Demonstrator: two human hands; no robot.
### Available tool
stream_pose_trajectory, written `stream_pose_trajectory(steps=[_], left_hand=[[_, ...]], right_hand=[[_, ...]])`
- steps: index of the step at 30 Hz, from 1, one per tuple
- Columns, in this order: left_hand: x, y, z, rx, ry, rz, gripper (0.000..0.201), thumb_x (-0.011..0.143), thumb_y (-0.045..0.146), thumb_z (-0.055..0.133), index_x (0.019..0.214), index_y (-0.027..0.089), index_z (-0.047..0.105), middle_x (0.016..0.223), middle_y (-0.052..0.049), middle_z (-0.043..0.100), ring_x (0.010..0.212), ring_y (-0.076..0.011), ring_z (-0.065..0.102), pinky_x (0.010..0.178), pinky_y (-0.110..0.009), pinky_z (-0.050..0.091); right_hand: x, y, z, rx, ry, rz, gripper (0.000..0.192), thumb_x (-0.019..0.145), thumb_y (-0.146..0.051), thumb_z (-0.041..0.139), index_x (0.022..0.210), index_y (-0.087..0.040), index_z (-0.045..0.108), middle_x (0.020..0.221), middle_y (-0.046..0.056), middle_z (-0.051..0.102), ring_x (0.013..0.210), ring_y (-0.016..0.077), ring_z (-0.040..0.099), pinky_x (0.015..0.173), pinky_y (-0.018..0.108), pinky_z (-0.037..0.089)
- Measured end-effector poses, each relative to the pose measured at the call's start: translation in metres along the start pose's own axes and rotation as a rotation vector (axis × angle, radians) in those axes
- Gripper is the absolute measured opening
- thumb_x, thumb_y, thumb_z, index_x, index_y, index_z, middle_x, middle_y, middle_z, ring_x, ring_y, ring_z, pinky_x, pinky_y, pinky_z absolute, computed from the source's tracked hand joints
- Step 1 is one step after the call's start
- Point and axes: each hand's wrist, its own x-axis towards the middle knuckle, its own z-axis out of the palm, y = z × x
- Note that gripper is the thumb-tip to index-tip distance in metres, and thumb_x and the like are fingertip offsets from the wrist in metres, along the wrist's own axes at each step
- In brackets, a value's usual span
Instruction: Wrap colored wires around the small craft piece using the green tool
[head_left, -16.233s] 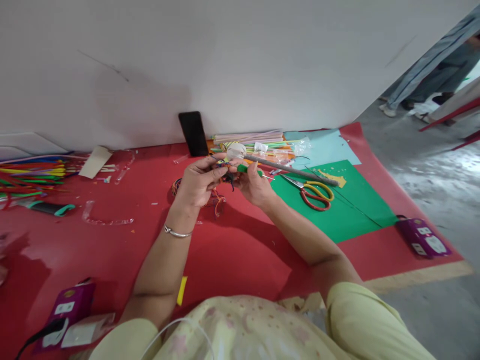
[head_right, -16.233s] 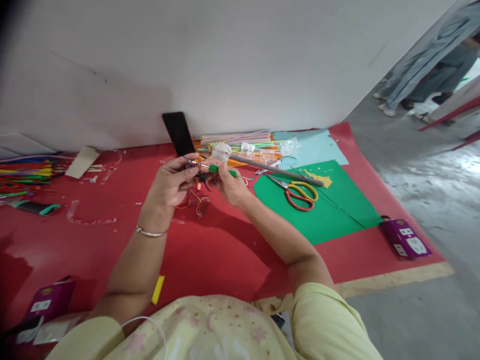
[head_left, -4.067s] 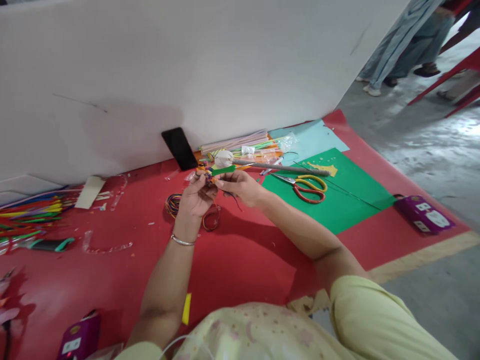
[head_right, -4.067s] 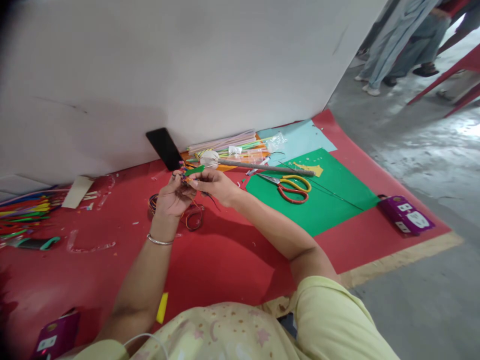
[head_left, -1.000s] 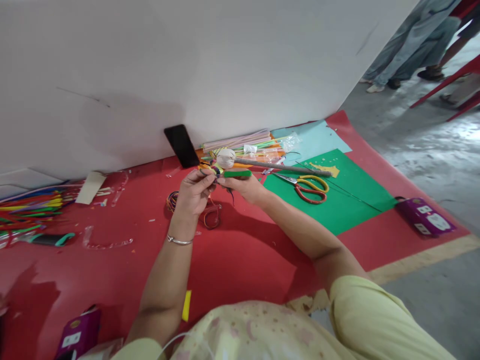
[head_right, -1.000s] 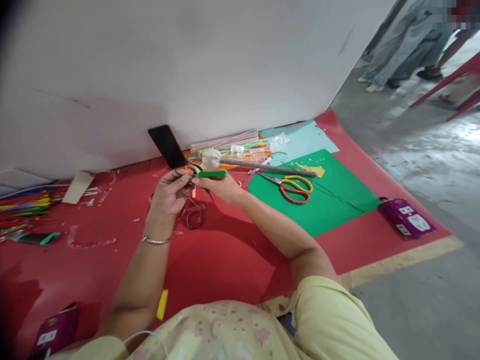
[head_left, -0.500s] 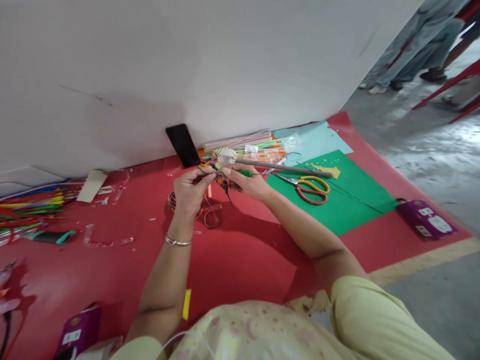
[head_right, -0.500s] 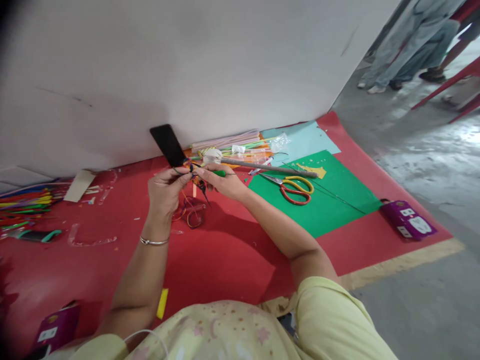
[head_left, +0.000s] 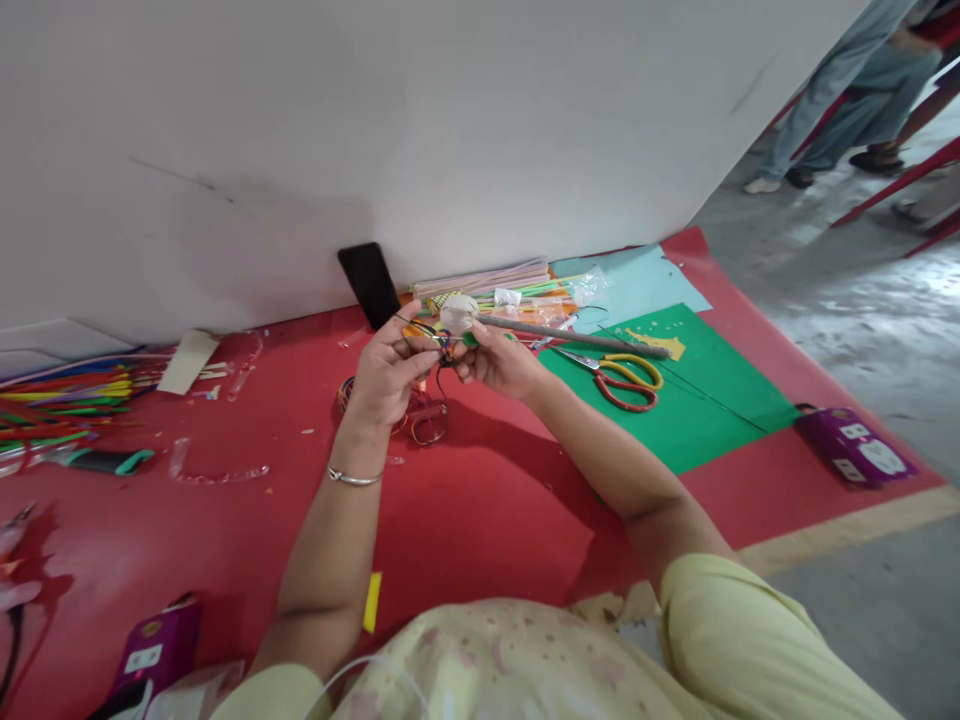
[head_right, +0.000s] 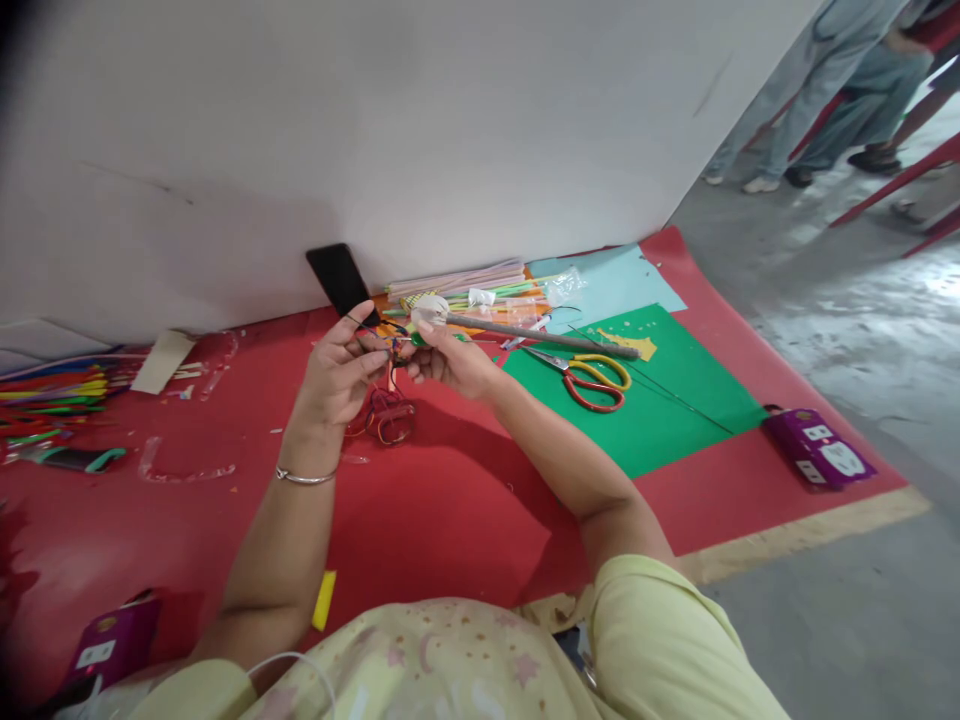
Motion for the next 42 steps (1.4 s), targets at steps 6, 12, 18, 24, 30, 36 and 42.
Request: stream_pose_trajectory(steps=[6,12,18,24,30,36,42], left_hand=[[-0.004,0.006,-0.003,0.000,-0.198,-0.177,0.069,0.064,0.010,0.100,0.130,0.020,0.083,0.078,-0.001,0.079,0.056,-0.0092,0.062,0.050,-0.018,0.042],[-0.006,0.007,-0.005,0.143,-0.184,-0.113,0.068,0.065,0.003,0.096,0.130,0.019,0.084,0.079,-0.002,0.080,0.064,-0.0108,0.068,0.059,-0.018,0.049],[-0.006,0.005,-0.004,0.129,-0.175,-0.112,0.073,0.065,0.006,0.100,0.134,0.020,0.082,0.081,-0.001,0.080,0.071,-0.0136,0.073,0.066,-0.021,0.055],[-0.008,0.005,-0.004,0.172,-0.206,-0.123,0.072,0.066,0.007,0.097,0.135,0.021,0.082,0.078,-0.001,0.079,0.066,-0.0117,0.069,0.063,-0.020,0.052],[-0.010,0.007,-0.007,0.225,-0.314,-0.151,0.066,0.067,0.008,0.094,0.132,0.018,0.085,0.079,-0.004,0.078,0.066,-0.0124,0.067,0.063,-0.021,0.051],[-0.009,0.008,-0.009,0.236,-0.316,-0.155,0.068,0.067,0.010,0.095,0.134,0.017,0.083,0.079,-0.002,0.077,0.070,-0.0132,0.069,0.068,-0.023,0.054],[-0.009,0.012,-0.009,0.285,-0.293,-0.169,0.069,0.066,0.011,0.095,0.133,0.018,0.082,0.081,0.000,0.076,0.073,-0.0127,0.070,0.070,-0.023,0.055]], right_hand=[[0.000,-0.002,-0.021,-0.012,-0.137,0.122,0.034,0.101,-0.047,0.079,0.089,-0.018,0.065,0.072,-0.003,0.071,0.053,0.0138,0.070,0.051,0.024,0.059],[0.000,-0.010,-0.040,-0.170,-0.278,0.111,0.041,0.093,-0.052,0.086,0.083,-0.017,0.067,0.076,0.004,0.077,0.063,0.0191,0.078,0.057,0.027,0.066],[0.000,-0.012,-0.041,-0.195,-0.290,0.072,0.044,0.091,-0.056,0.085,0.085,-0.015,0.070,0.077,0.005,0.077,0.064,0.0197,0.078,0.061,0.029,0.069],[0.001,-0.011,-0.045,-0.227,-0.357,0.067,0.044,0.088,-0.055,0.086,0.085,-0.013,0.074,0.080,0.009,0.079,0.062,0.0202,0.078,0.056,0.028,0.066],[-0.001,-0.014,-0.047,-0.295,-0.425,0.100,0.040,0.087,-0.049,0.082,0.083,-0.010,0.078,0.082,0.013,0.082,0.057,0.0197,0.077,0.058,0.030,0.069],[-0.003,-0.017,-0.044,-0.291,-0.380,0.069,0.035,0.087,-0.045,0.081,0.080,-0.012,0.077,0.080,0.011,0.082,0.057,0.0194,0.077,0.059,0.029,0.069],[-0.007,-0.020,-0.038,-0.322,-0.361,-0.012,0.032,0.090,-0.043,0.083,0.083,-0.011,0.080,0.080,0.010,0.082,0.058,0.0191,0.078,0.061,0.029,0.070]])
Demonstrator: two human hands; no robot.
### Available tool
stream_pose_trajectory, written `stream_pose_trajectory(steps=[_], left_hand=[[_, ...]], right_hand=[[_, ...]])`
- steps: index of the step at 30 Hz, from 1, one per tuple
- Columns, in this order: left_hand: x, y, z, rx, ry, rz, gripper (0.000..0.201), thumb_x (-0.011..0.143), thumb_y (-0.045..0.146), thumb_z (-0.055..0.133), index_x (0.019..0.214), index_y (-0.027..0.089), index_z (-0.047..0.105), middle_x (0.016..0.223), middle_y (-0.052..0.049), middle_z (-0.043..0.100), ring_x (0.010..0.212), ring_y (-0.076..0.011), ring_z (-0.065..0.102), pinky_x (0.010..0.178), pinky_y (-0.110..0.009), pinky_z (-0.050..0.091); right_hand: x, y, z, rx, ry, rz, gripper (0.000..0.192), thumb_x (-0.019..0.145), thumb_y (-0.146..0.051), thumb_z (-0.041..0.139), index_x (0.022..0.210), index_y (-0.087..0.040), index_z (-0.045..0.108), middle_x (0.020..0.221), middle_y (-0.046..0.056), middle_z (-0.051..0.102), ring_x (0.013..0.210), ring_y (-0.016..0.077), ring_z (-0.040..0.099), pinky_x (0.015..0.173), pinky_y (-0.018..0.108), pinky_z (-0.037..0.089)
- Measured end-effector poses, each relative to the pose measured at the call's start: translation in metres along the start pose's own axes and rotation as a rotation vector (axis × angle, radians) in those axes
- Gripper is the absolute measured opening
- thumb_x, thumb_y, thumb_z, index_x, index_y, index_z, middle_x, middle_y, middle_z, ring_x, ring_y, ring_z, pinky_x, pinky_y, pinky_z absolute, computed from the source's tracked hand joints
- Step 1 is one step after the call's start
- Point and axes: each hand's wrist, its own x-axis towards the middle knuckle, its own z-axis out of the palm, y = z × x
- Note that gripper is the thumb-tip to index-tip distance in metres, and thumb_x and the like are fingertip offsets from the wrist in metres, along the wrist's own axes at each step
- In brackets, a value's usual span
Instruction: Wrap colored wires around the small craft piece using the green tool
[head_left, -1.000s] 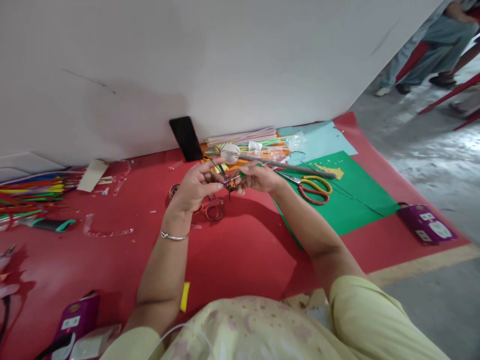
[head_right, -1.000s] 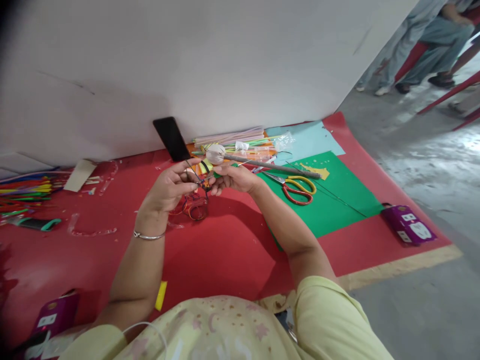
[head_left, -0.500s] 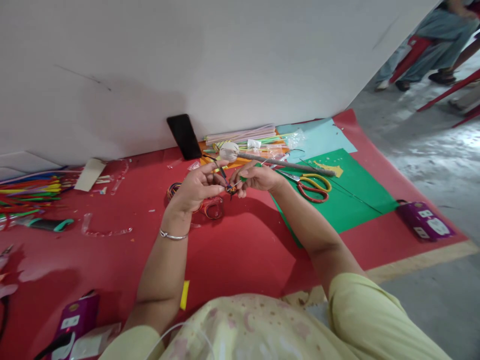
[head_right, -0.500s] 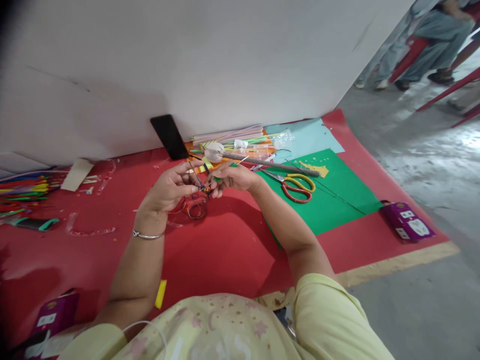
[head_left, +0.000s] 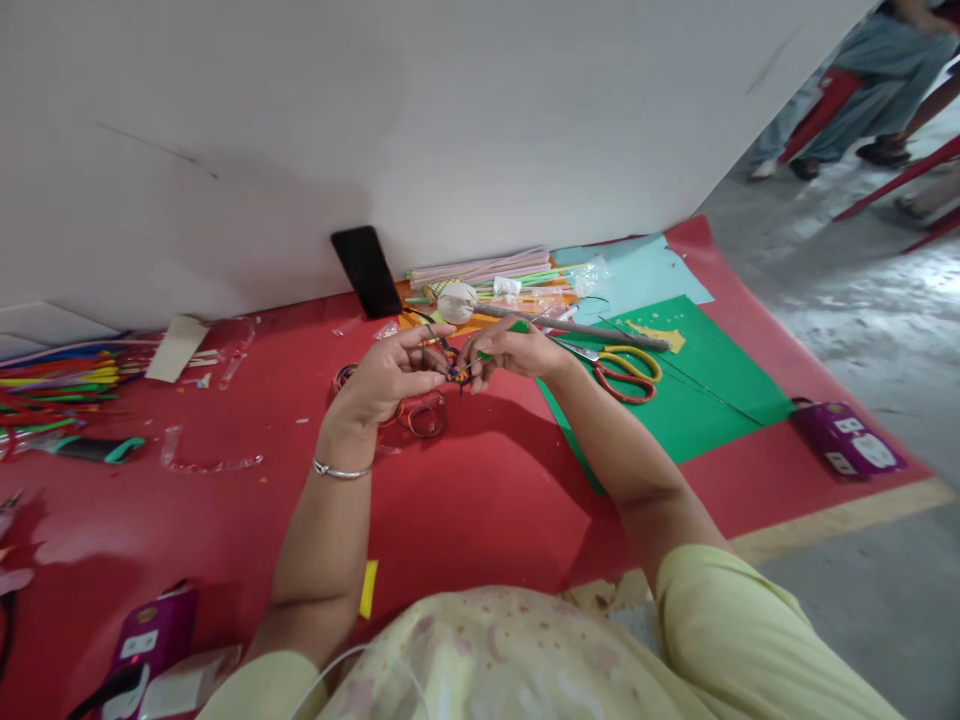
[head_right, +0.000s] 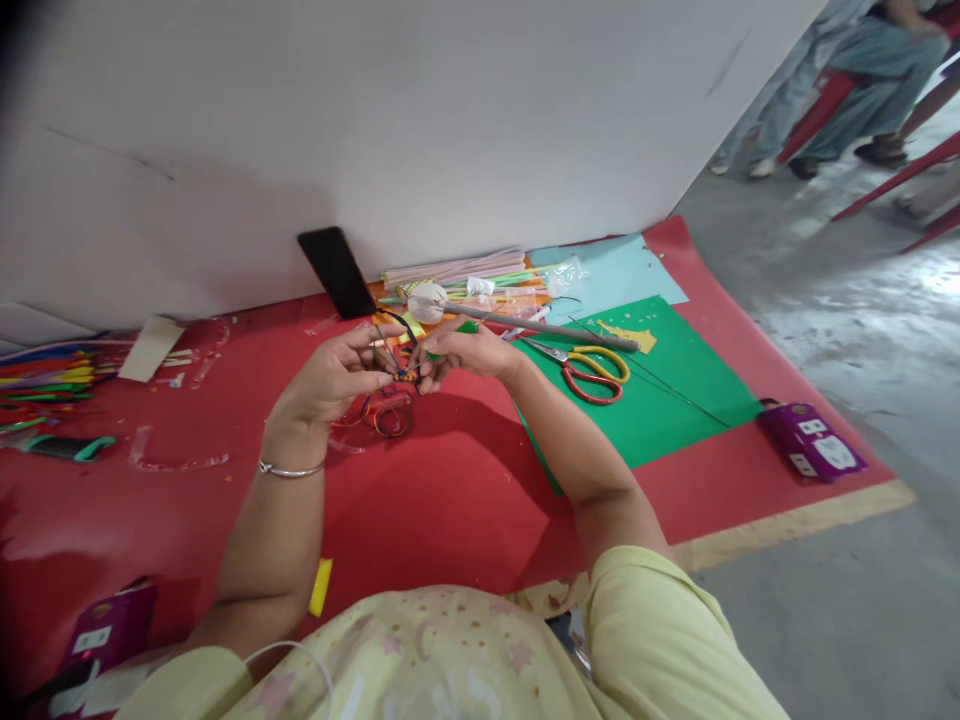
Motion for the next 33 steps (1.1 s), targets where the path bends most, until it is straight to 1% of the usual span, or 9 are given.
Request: stream_pose_trajectory(steps=[5,8,12,16,19,21,25,30,33], left_hand=[[0.000,0.000,-0.002,0.046,0.097,0.015,0.071,0.065,0.013,0.096,0.135,0.018,0.081,0.081,-0.001,0.077,0.072,-0.0130,0.070,0.069,-0.023,0.054],[0.001,0.000,-0.002,0.064,0.169,0.059,0.071,0.066,0.014,0.096,0.135,0.017,0.080,0.083,-0.002,0.079,0.072,-0.0133,0.071,0.068,-0.023,0.054],[0.005,0.001,0.000,0.034,0.281,0.137,0.069,0.063,0.014,0.097,0.130,0.017,0.079,0.081,0.000,0.078,0.068,-0.0128,0.069,0.063,-0.022,0.051],[0.009,0.002,0.002,-0.099,0.371,0.162,0.069,0.059,0.012,0.099,0.125,0.017,0.078,0.076,0.002,0.076,0.062,-0.0099,0.064,0.057,-0.020,0.046],[0.009,0.003,0.001,-0.241,0.320,0.098,0.066,0.060,0.012,0.098,0.122,0.018,0.079,0.075,0.003,0.074,0.057,-0.0080,0.060,0.053,-0.020,0.042],[0.007,0.005,-0.001,-0.316,0.233,0.020,0.063,0.061,0.012,0.098,0.121,0.018,0.080,0.074,0.003,0.073,0.056,-0.0074,0.058,0.053,-0.019,0.042],[0.003,0.007,-0.008,-0.339,0.121,-0.104,0.063,0.056,0.010,0.097,0.117,0.017,0.084,0.078,0.000,0.076,0.058,-0.0087,0.061,0.054,-0.020,0.043],[0.003,0.007,-0.013,-0.253,0.166,-0.112,0.057,0.057,0.009,0.096,0.112,0.015,0.085,0.073,0.000,0.073,0.056,-0.0088,0.059,0.052,-0.021,0.042],[0.003,0.006,-0.014,-0.196,0.163,-0.093,0.051,0.057,0.009,0.096,0.107,0.015,0.087,0.070,0.000,0.072,0.055,-0.0089,0.058,0.052,-0.021,0.041]], right_hand=[[-0.005,-0.011,0.011,-0.176,0.125,-0.064,0.037,0.094,-0.049,0.083,0.089,-0.012,0.084,0.081,0.009,0.082,0.068,0.0244,0.084,0.066,0.033,0.072],[-0.008,-0.019,0.023,-0.360,0.162,-0.203,0.040,0.104,-0.051,0.074,0.090,-0.014,0.082,0.085,0.009,0.082,0.073,0.0233,0.083,0.069,0.033,0.070],[-0.009,-0.022,0.040,-0.809,0.192,-0.517,0.042,0.117,-0.041,0.056,0.088,-0.019,0.078,0.097,0.011,0.082,0.094,0.0225,0.081,0.087,0.036,0.068],[-0.003,-0.003,0.046,-1.304,0.272,-0.745,0.027,0.116,-0.029,0.053,0.110,-0.018,0.077,0.116,0.015,0.081,0.107,0.0246,0.079,0.097,0.040,0.067],[0.001,0.014,0.044,-1.508,0.368,-0.905,0.023,0.114,-0.023,0.057,0.125,-0.015,0.075,0.126,0.019,0.080,0.118,0.0275,0.079,0.101,0.040,0.068],[0.002,0.017,0.041,-1.506,0.336,-0.964,0.026,0.113,-0.025,0.060,0.134,-0.015,0.073,0.133,0.019,0.079,0.126,0.0282,0.078,0.107,0.040,0.067],[-0.001,0.003,0.033,-1.366,0.150,-0.910,0.030,0.114,-0.029,0.064,0.142,-0.019,0.071,0.138,0.017,0.078,0.128,0.0256,0.078,0.111,0.040,0.067],[-0.009,-0.024,0.030,-1.266,0.031,-0.704,0.026,0.114,-0.028,0.063,0.133,-0.021,0.078,0.138,0.016,0.080,0.127,0.0269,0.079,0.112,0.044,0.065],[-0.015,-0.037,0.033,-1.101,-0.025,-0.602,0.024,0.115,-0.029,0.062,0.121,-0.019,0.084,0.130,0.015,0.082,0.119,0.0240,0.080,0.107,0.039,0.065]])
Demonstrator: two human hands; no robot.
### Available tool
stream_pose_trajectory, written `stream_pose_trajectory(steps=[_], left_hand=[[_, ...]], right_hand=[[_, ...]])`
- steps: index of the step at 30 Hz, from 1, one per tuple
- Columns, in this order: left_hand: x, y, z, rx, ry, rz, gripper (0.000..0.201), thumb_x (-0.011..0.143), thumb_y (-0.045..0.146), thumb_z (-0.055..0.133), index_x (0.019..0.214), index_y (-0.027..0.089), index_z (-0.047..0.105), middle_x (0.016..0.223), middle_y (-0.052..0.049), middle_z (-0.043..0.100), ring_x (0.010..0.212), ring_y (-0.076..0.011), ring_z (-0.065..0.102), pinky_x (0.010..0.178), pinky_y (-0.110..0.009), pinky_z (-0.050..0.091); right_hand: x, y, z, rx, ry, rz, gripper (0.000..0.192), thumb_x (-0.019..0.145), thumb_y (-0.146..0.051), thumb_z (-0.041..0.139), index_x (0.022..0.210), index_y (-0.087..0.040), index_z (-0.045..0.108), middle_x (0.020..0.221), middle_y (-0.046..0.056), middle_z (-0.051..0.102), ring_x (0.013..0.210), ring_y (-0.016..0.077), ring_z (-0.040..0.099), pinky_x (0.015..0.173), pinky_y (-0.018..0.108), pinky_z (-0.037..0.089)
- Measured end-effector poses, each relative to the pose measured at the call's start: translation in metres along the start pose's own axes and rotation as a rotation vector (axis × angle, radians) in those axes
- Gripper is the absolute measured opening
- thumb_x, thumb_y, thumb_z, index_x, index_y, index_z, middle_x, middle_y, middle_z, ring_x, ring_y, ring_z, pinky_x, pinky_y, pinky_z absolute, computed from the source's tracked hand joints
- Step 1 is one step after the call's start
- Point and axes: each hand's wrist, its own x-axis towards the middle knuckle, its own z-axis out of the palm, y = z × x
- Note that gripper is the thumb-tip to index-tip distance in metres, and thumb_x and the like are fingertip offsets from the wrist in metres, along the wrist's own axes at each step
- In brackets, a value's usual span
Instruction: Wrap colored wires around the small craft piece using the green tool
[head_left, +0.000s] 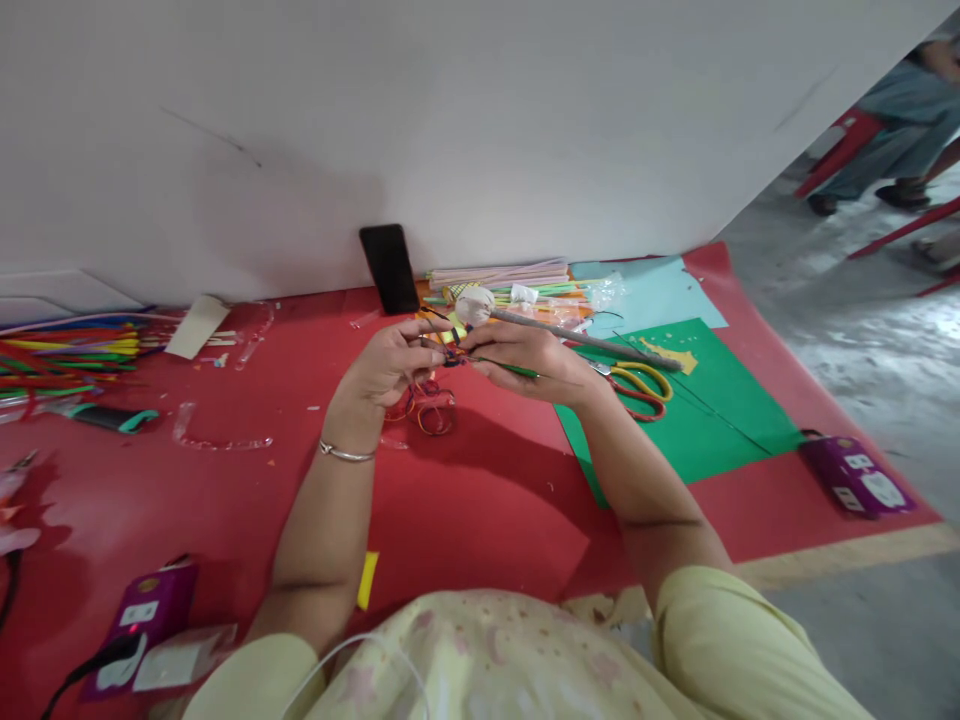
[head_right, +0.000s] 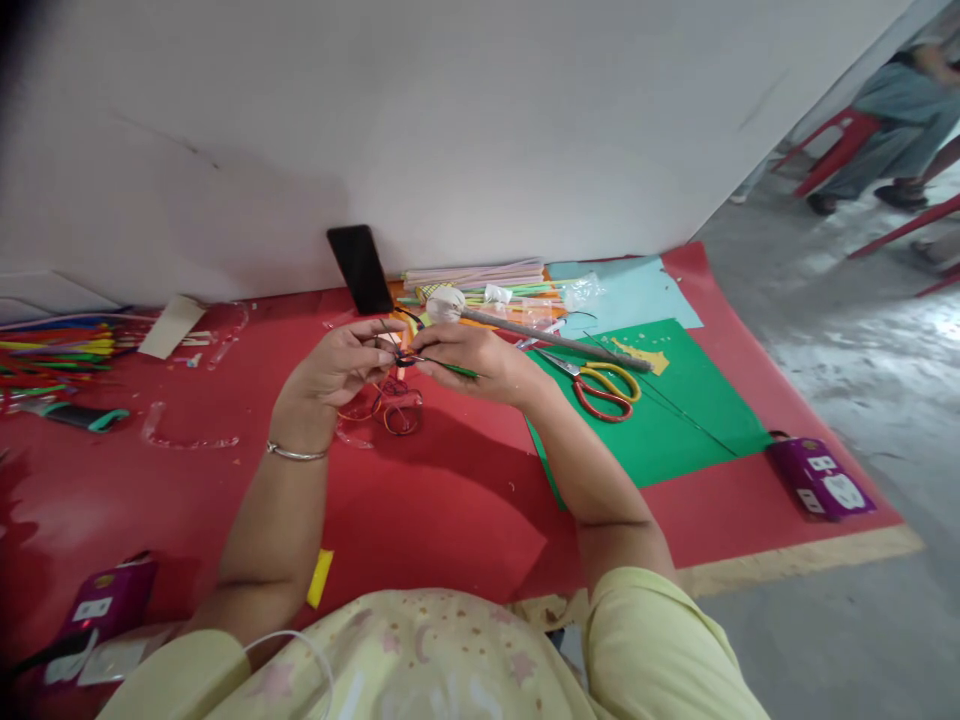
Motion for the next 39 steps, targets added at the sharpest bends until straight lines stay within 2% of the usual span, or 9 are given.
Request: stream_pose_trajectory(steps=[6,9,11,13,19,22,26,34,39], left_hand=[[0.000,-0.003,-0.002,0.050,-0.158,-0.004,0.044,0.061,0.016,0.095,0.105,0.015,0.090,0.077,-0.004,0.075,0.056,-0.0097,0.059,0.050,-0.021,0.040],[-0.002,-0.003,-0.001,0.010,-0.170,0.016,0.046,0.060,0.016,0.095,0.105,0.017,0.090,0.077,-0.003,0.074,0.056,-0.0094,0.058,0.049,-0.020,0.038],[-0.003,-0.002,0.001,-0.014,-0.145,0.036,0.045,0.058,0.016,0.094,0.103,0.018,0.091,0.077,-0.003,0.074,0.058,-0.0098,0.059,0.050,-0.020,0.039],[-0.004,0.000,0.002,-0.036,-0.122,0.052,0.044,0.059,0.016,0.094,0.102,0.018,0.091,0.078,-0.003,0.074,0.061,-0.0108,0.060,0.051,-0.021,0.040],[-0.003,0.001,0.001,-0.048,-0.095,0.043,0.044,0.059,0.014,0.093,0.103,0.018,0.090,0.078,-0.003,0.074,0.060,-0.0101,0.059,0.051,-0.020,0.041],[-0.003,0.001,-0.001,-0.055,-0.104,0.046,0.046,0.060,0.014,0.093,0.105,0.019,0.090,0.076,-0.002,0.074,0.060,-0.0102,0.060,0.052,-0.021,0.042],[-0.003,0.001,-0.002,-0.057,-0.145,0.054,0.048,0.060,0.015,0.093,0.108,0.018,0.090,0.079,-0.004,0.076,0.060,-0.0108,0.061,0.054,-0.022,0.044],[-0.005,0.001,0.004,-0.029,-0.110,0.105,0.045,0.060,0.015,0.093,0.104,0.018,0.090,0.077,-0.004,0.075,0.058,-0.0105,0.059,0.051,-0.022,0.043],[-0.007,0.004,0.011,-0.036,-0.042,0.168,0.051,0.060,0.016,0.097,0.110,0.019,0.089,0.081,-0.002,0.076,0.058,-0.0089,0.058,0.048,-0.020,0.040]], right_hand=[[-0.002,0.006,0.004,0.577,0.036,0.312,0.032,0.110,-0.043,0.072,0.102,-0.016,0.088,0.115,0.013,0.084,0.104,0.0212,0.081,0.098,0.035,0.068],[-0.003,0.019,0.022,0.948,0.092,0.455,0.044,0.101,-0.058,0.080,0.093,-0.015,0.085,0.099,0.010,0.083,0.088,0.0204,0.082,0.085,0.035,0.072],[-0.003,0.025,0.031,1.067,0.107,0.471,0.047,0.097,-0.061,0.082,0.089,-0.015,0.083,0.098,0.010,0.082,0.082,0.0192,0.081,0.082,0.035,0.073],[-0.002,0.026,0.035,1.042,0.133,0.459,0.045,0.098,-0.059,0.083,0.089,-0.015,0.084,0.102,0.010,0.082,0.084,0.0191,0.081,0.084,0.035,0.073],[0.000,0.008,0.021,0.624,0.172,0.382,0.040,0.108,-0.054,0.073,0.098,-0.018,0.087,0.114,0.011,0.084,0.100,0.0217,0.082,0.097,0.037,0.070],[0.001,0.003,0.017,0.529,0.173,0.326,0.040,0.111,-0.051,0.069,0.096,-0.018,0.088,0.115,0.012,0.084,0.108,0.0222,0.080,0.102,0.037,0.068],[-0.001,0.009,0.021,0.673,0.179,0.371,0.040,0.108,-0.053,0.072,0.097,-0.017,0.087,0.110,0.011,0.083,0.098,0.0213,0.081,0.093,0.037,0.070],[0.003,0.019,0.041,1.092,0.213,0.523,0.047,0.091,-0.062,0.086,0.085,-0.016,0.079,0.096,0.008,0.077,0.084,0.0180,0.076,0.080,0.033,0.070],[0.007,0.020,0.056,1.156,0.332,0.628,0.050,0.088,-0.068,0.086,0.092,-0.020,0.074,0.081,0.000,0.068,0.075,0.0160,0.070,0.079,0.033,0.067]])
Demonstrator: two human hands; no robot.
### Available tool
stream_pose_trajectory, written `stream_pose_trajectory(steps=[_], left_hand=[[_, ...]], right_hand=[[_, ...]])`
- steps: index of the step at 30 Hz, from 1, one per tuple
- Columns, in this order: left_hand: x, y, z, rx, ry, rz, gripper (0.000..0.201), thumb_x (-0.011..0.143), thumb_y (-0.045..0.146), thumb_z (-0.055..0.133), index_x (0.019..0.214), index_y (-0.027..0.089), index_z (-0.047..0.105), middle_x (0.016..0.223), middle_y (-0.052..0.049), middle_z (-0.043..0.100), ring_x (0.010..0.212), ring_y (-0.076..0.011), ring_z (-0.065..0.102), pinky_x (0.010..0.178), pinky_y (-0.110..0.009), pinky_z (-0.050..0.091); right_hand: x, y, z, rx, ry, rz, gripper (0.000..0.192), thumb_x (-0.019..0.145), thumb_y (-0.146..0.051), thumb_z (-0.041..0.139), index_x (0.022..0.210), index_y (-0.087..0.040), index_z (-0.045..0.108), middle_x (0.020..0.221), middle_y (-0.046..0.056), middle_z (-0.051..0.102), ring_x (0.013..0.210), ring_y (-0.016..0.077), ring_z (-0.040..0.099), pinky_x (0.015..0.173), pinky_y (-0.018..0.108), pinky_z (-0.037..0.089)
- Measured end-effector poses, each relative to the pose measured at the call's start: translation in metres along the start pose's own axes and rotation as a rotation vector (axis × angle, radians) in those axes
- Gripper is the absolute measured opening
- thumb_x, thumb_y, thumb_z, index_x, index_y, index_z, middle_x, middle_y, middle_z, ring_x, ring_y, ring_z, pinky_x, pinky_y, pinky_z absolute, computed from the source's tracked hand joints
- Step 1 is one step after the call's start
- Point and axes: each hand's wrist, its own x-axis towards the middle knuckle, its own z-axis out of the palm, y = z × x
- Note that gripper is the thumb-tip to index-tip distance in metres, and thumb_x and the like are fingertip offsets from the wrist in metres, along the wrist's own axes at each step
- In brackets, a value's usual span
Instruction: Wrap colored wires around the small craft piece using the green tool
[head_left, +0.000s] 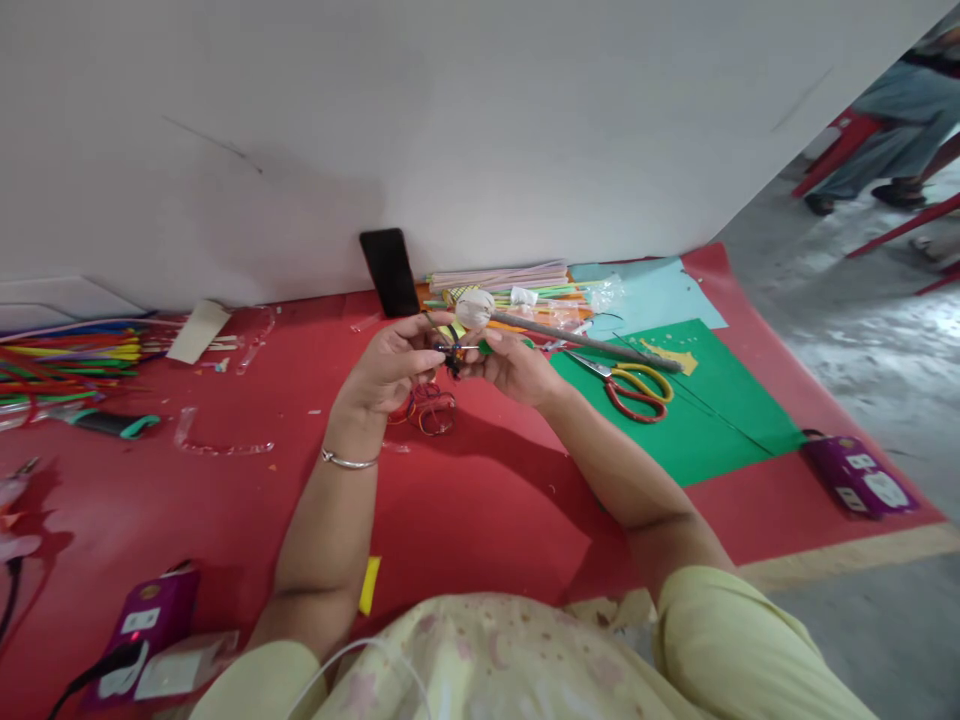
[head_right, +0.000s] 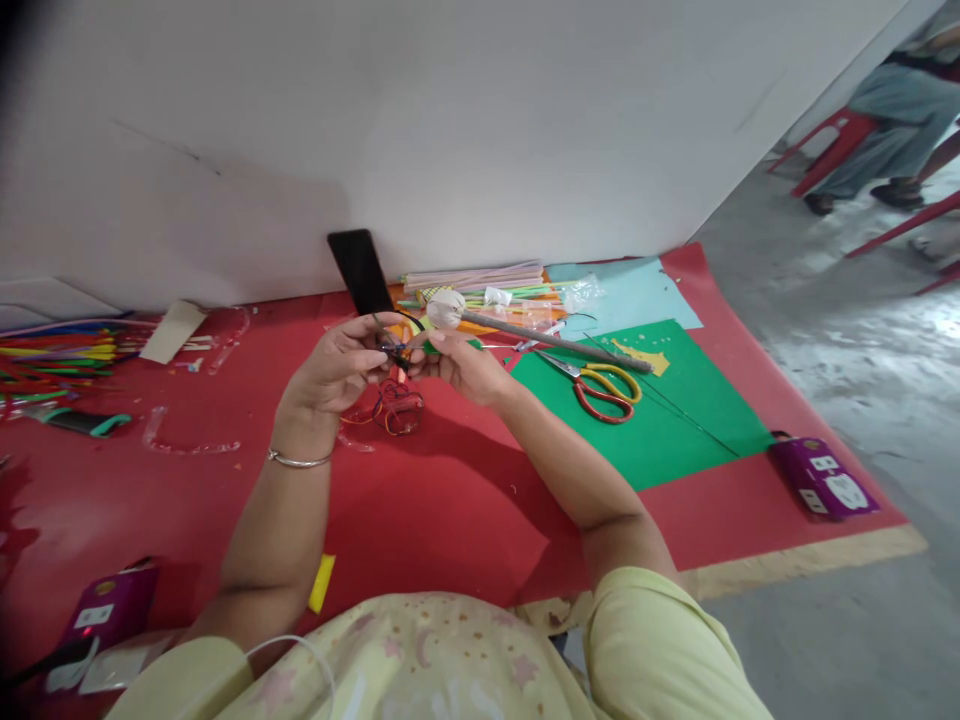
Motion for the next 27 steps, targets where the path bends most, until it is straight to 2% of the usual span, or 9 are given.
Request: stream_pose_trajectory(steps=[6,11,18,22,25,27], left_hand=[[0.001,-0.002,0.009,0.019,0.098,0.075,0.053,0.060,0.015,0.096,0.112,0.020,0.086,0.075,0.001,0.073,0.055,-0.0076,0.055,0.048,-0.020,0.039],[-0.003,0.007,0.021,0.022,0.125,0.142,0.053,0.058,0.016,0.098,0.110,0.020,0.086,0.078,0.000,0.076,0.059,-0.0086,0.057,0.051,-0.019,0.038],[-0.011,0.020,0.038,0.009,0.216,0.332,0.049,0.061,0.018,0.097,0.108,0.022,0.086,0.070,0.004,0.069,0.053,-0.0057,0.050,0.050,-0.019,0.033],[-0.018,0.022,0.035,-0.004,0.288,0.396,0.048,0.062,0.022,0.099,0.109,0.022,0.085,0.073,0.004,0.070,0.055,-0.0063,0.053,0.051,-0.020,0.037],[-0.023,0.023,0.029,0.010,0.321,0.395,0.049,0.062,0.021,0.097,0.110,0.023,0.086,0.073,0.004,0.070,0.055,-0.0071,0.052,0.050,-0.021,0.037],[-0.024,0.021,0.026,0.091,0.377,0.442,0.046,0.064,0.018,0.095,0.109,0.023,0.087,0.075,0.003,0.072,0.060,-0.0093,0.058,0.055,-0.021,0.045]], right_hand=[[-0.001,0.007,0.003,-0.111,0.046,-0.070,0.058,0.085,-0.079,0.084,0.095,-0.022,0.074,0.093,0.004,0.076,0.089,0.0213,0.075,0.083,0.037,0.068],[-0.005,-0.003,0.015,-0.247,0.048,-0.227,0.054,0.097,-0.076,0.074,0.100,-0.022,0.080,0.103,0.006,0.080,0.087,0.0191,0.075,0.085,0.036,0.067],[-0.003,-0.018,0.035,-0.280,0.123,-0.275,0.052,0.100,-0.072,0.072,0.100,-0.021,0.080,0.095,0.006,0.080,0.082,0.0190,0.075,0.079,0.033,0.064],[0.006,-0.016,0.051,-0.189,0.131,-0.278,0.060,0.090,-0.080,0.077,0.095,-0.021,0.077,0.094,0.006,0.078,0.080,0.0195,0.074,0.076,0.034,0.066],[0.009,-0.013,0.062,-0.250,0.152,-0.310,0.060,0.090,-0.081,0.077,0.088,-0.021,0.075,0.090,0.005,0.076,0.076,0.0182,0.071,0.074,0.033,0.064],[0.009,-0.011,0.065,-0.314,0.185,-0.337,0.058,0.094,-0.078,0.075,0.087,-0.020,0.076,0.090,0.005,0.075,0.073,0.0168,0.070,0.075,0.032,0.064]])
